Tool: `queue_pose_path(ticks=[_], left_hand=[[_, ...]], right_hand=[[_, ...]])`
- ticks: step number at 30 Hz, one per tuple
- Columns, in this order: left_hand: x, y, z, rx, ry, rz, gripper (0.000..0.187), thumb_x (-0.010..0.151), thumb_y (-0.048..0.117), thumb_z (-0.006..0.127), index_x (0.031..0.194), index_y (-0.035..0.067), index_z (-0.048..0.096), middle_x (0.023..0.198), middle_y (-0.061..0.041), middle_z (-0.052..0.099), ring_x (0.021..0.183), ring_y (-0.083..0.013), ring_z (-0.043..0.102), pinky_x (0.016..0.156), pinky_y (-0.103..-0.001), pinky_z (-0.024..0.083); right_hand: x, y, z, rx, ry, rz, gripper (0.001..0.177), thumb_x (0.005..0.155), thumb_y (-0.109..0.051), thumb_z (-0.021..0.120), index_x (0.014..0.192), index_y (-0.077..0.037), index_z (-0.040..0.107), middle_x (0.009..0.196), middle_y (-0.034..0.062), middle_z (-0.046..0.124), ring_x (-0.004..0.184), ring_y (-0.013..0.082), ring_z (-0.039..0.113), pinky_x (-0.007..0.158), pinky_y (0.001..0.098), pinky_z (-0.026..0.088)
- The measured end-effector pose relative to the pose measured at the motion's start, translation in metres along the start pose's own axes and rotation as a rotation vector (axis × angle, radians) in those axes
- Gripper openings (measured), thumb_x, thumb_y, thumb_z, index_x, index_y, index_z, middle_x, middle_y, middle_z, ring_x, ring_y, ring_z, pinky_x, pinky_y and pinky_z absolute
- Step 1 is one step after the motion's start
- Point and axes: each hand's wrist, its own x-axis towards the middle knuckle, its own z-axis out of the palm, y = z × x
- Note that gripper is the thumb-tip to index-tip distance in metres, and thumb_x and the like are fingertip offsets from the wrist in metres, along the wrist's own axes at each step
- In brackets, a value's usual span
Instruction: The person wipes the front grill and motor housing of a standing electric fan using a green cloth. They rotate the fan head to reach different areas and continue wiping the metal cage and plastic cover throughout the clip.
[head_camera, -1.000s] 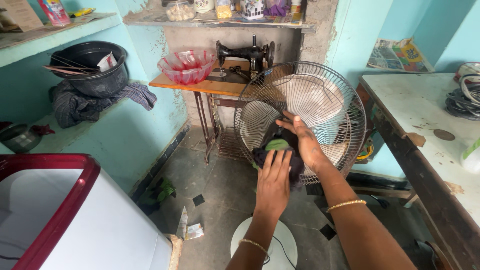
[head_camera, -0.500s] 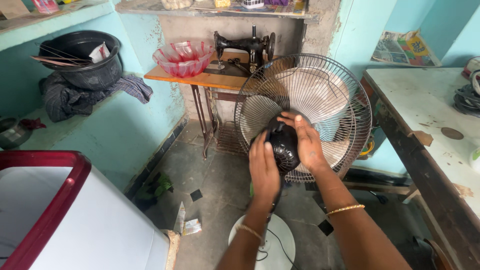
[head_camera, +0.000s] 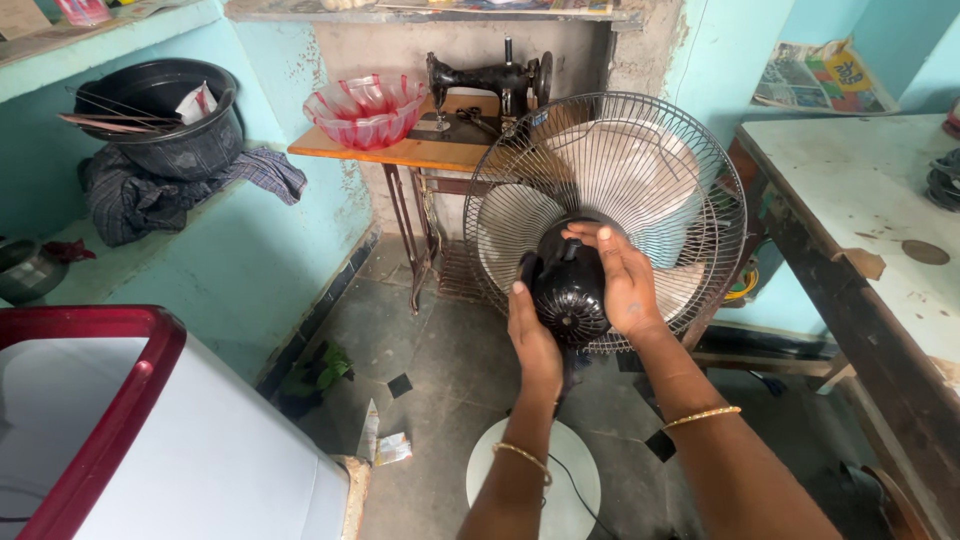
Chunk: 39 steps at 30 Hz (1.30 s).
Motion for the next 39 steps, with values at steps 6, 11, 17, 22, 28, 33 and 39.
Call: queue_pose_path(ticks=[6, 11, 17, 22, 28, 33, 39], left_hand=[[-0.055, -0.048, -0.002, -0.488, -0.007, -0.091, 0.067, 0.104, 0.047, 0.036, 0.156, 0.006, 0.031, 0.157, -0.018, 0.038, 0.143, -0.0294, 0.042, 0.119, -0.043, 0.034], [-0.096, -0.085, -0.032, 0.433, 0.028, 0.103, 0.053, 0.110, 0.035, 0.037, 0.149, 0.001, 0.047, 0.157, -0.022, 0.046, 0.146, -0.0343, 0.044, 0.120, -0.044, 0.034], [-0.108, -0.087, -0.069, 0.922, -0.150, 0.186, 0.045, 0.108, 0.025, 0.038, 0.145, 0.003, 0.051, 0.149, -0.022, 0.053, 0.138, -0.0407, 0.050, 0.113, -0.046, 0.043], [-0.091, -0.088, -0.066, 1.057, -0.161, 0.241, 0.046, 0.110, 0.018, 0.043, 0.149, -0.007, 0.042, 0.154, -0.033, 0.039, 0.142, -0.0487, 0.040, 0.114, -0.050, 0.036], [-0.089, -0.119, -0.064, 1.134, -0.311, 0.237, 0.055, 0.110, 0.020, 0.045, 0.155, -0.007, 0.028, 0.159, -0.031, 0.031, 0.148, -0.0452, 0.033, 0.121, -0.045, 0.036], [-0.117, -0.142, -0.099, 1.069, -0.473, -0.130, 0.066, 0.107, 0.015, 0.046, 0.160, -0.002, 0.012, 0.167, -0.026, 0.014, 0.155, -0.0412, 0.017, 0.122, -0.045, 0.026], [-0.113, -0.123, -0.076, 0.894, -0.194, -0.100, 0.071, 0.098, 0.009, 0.048, 0.160, 0.000, 0.014, 0.168, -0.025, 0.012, 0.155, -0.0389, 0.017, 0.123, -0.044, 0.025]], right_hand=[[-0.003, 0.001, -0.002, -0.034, 0.021, -0.010, 0.055, 0.111, -0.041, 0.029, 0.121, -0.005, 0.069, 0.118, 0.0083, 0.077, 0.118, 0.0212, 0.068, 0.111, 0.0315, 0.045], [-0.001, 0.004, 0.000, -0.086, 0.038, -0.047, 0.056, 0.111, -0.041, 0.031, 0.117, -0.004, 0.073, 0.118, 0.0084, 0.076, 0.115, 0.0223, 0.068, 0.108, 0.0326, 0.046], [0.007, 0.006, 0.005, -0.076, 0.011, -0.029, 0.055, 0.112, -0.040, 0.030, 0.118, -0.006, 0.072, 0.119, 0.0080, 0.075, 0.114, 0.0217, 0.068, 0.107, 0.0310, 0.046], [0.010, 0.010, 0.007, -0.066, 0.013, -0.114, 0.054, 0.113, -0.039, 0.032, 0.117, -0.004, 0.072, 0.123, 0.0096, 0.074, 0.118, 0.0221, 0.067, 0.110, 0.0314, 0.044], [0.010, 0.007, 0.006, -0.080, 0.024, -0.062, 0.052, 0.112, -0.040, 0.032, 0.120, -0.006, 0.071, 0.115, 0.0074, 0.077, 0.114, 0.0208, 0.068, 0.108, 0.0307, 0.045], [0.009, 0.006, 0.004, -0.102, 0.023, -0.006, 0.051, 0.111, -0.039, 0.030, 0.121, -0.009, 0.070, 0.113, 0.0054, 0.077, 0.111, 0.0179, 0.069, 0.106, 0.0301, 0.048], [0.008, 0.005, 0.010, -0.041, 0.010, -0.020, 0.048, 0.111, -0.037, 0.034, 0.120, -0.007, 0.070, 0.114, 0.0063, 0.077, 0.110, 0.0172, 0.069, 0.106, 0.0300, 0.048]])
